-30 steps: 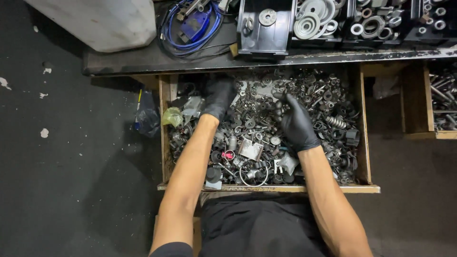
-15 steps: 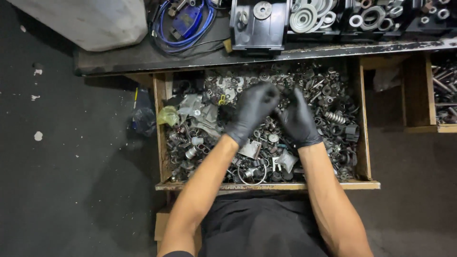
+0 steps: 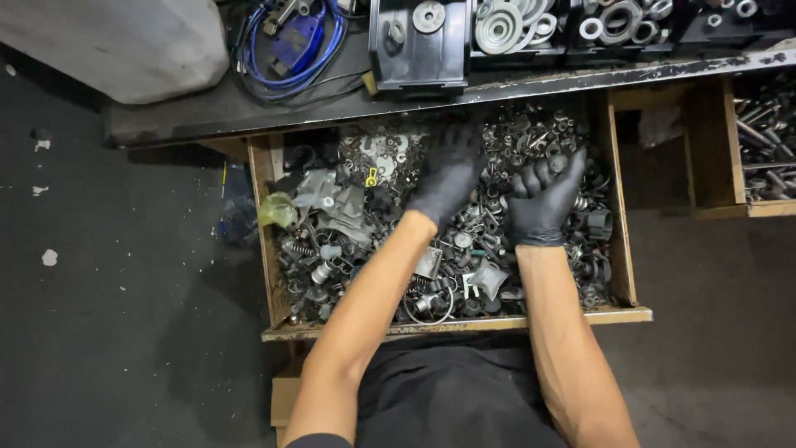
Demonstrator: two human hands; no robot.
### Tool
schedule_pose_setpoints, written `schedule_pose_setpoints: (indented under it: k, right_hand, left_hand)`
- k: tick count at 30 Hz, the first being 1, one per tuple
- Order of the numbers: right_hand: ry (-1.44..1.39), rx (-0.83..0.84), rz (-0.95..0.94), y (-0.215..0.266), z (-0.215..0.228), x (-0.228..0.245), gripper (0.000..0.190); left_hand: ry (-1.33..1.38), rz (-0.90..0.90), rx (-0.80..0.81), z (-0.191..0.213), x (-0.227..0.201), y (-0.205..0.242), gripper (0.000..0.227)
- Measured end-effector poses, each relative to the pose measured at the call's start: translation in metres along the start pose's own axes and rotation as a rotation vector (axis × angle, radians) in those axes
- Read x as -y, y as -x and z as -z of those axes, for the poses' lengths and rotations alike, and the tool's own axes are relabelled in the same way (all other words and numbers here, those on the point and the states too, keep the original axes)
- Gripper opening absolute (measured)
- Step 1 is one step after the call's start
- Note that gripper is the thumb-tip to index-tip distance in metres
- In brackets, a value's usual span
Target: The person sorts through a drawer filled with various small mechanical parts, including springs, washers, and metal components. They pick up and examine several items, such as a small metal tube and a spring, before placing them back into the drawer.
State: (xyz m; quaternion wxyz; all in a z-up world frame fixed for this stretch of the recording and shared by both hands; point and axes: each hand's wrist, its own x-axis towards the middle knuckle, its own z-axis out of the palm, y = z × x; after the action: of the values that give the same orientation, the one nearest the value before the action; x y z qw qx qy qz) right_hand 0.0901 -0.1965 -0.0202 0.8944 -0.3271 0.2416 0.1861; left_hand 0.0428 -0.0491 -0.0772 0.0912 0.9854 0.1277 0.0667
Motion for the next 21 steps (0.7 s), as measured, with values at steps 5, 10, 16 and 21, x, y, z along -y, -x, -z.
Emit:
schedule_pose_setpoints:
  k: [5,10,16,21]
  right_hand:
    - [0.0,0.046,-0.04,-0.004,0.006,-0.001,0.048]
    - [0.009,0.075,-0.081,-0.005,0.008,-0.005,0.048]
    - [-0.01,0.088,-0.058,-0.003,0.002,-0.004,0.047]
    - [0.01,0.059,-0.027,-0.007,0.004,0.0,0.045]
  left_hand:
    - [0.016,-0.031,0.18,0.066,-0.013,0.013,0.072]
    - [0.038,0.001,0.429,0.071,-0.015,0.048,0.066]
    - [-0.087,-0.032,0.177,0.06,-0.013,0.019,0.053]
    - [-0.111,-0.052,0.127,0.044,0.016,-0.03,0.045]
